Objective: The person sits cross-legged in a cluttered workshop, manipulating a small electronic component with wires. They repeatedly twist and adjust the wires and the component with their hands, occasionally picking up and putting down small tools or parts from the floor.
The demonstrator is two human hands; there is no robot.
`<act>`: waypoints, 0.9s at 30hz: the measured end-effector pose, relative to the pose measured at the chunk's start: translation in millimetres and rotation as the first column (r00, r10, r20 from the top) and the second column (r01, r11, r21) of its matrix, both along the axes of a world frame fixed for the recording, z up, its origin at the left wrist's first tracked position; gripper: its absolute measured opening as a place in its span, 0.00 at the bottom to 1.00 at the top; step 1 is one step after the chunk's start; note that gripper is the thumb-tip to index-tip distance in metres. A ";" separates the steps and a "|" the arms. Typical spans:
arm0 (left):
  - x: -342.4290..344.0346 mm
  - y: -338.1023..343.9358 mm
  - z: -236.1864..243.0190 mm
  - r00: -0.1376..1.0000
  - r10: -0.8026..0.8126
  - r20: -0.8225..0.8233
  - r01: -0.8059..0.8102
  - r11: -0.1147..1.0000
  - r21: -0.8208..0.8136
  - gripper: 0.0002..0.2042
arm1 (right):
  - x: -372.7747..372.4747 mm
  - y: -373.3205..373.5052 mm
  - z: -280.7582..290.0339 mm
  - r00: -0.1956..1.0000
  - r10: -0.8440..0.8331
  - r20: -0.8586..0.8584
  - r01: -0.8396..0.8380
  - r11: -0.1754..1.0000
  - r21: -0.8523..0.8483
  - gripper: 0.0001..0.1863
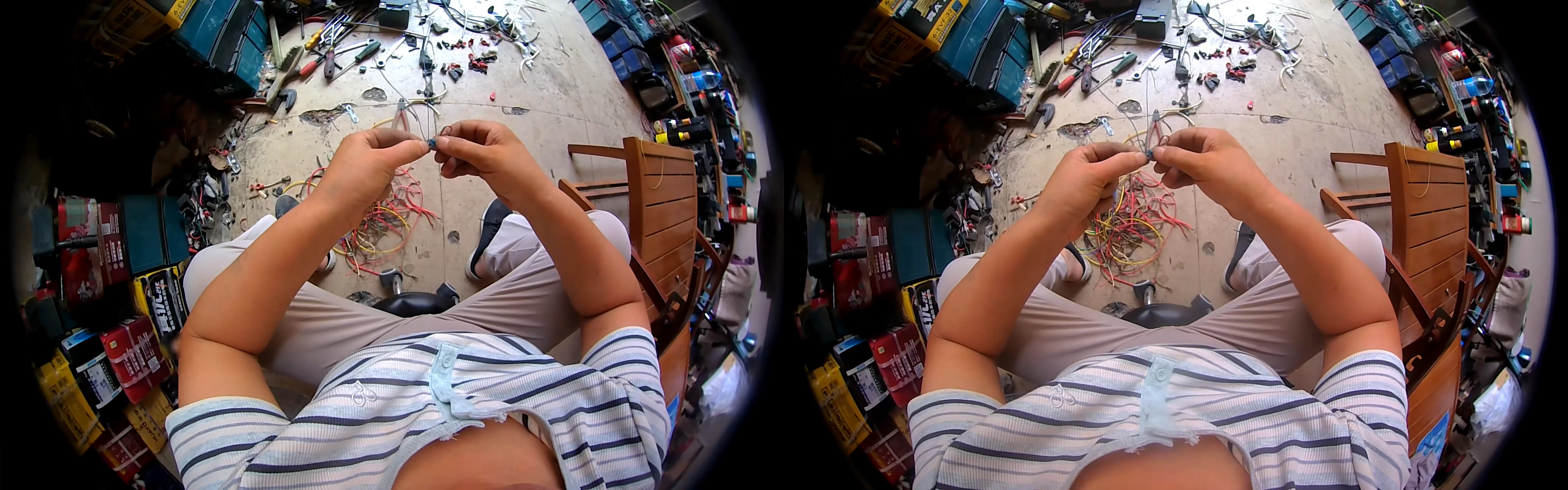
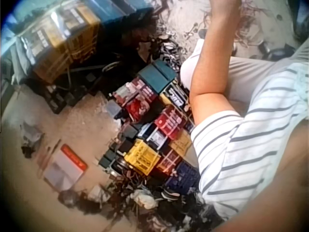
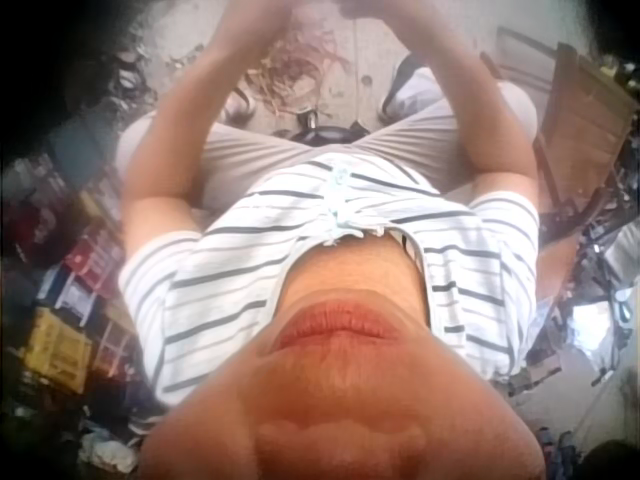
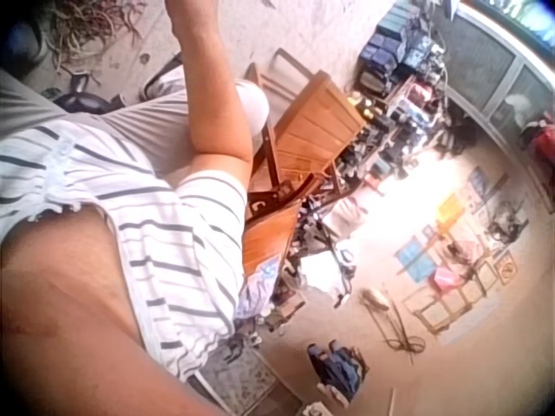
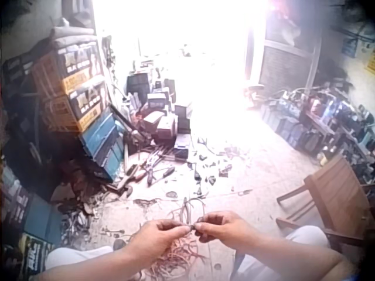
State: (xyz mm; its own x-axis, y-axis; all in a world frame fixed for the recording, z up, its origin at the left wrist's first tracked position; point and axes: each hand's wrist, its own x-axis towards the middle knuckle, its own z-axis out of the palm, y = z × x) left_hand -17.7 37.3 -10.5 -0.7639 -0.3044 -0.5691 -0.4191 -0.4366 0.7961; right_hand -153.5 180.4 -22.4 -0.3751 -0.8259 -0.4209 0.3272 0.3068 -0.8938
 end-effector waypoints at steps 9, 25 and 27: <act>1.5 -2.1 -0.2 1.000 -0.029 -0.006 0.029 1.000 0.003 0.07 | -1.4 1.3 -6.1 0.996 0.012 0.092 -0.012 1.000 -0.003 0.13; 4.2 -1.0 -9.2 0.992 -0.065 -0.110 0.046 0.985 -0.164 0.09 | 2.3 -1.3 -6.7 0.999 -0.015 0.041 0.015 1.000 -0.007 0.14; 4.4 -2.5 -8.2 0.986 -0.100 -0.131 0.071 0.975 -0.209 0.10 | 2.9 -1.6 -5.3 1.000 -0.006 -0.028 0.005 0.999 -0.032 0.13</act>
State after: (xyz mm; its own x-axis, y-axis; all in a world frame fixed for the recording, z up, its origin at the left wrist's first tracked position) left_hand -13.3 34.8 -18.7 -0.8599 -0.3322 -0.3877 -0.3258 -0.2276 0.9176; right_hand -150.6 178.8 -27.7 -0.3908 -0.8367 -0.3838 0.3037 0.2764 -0.9118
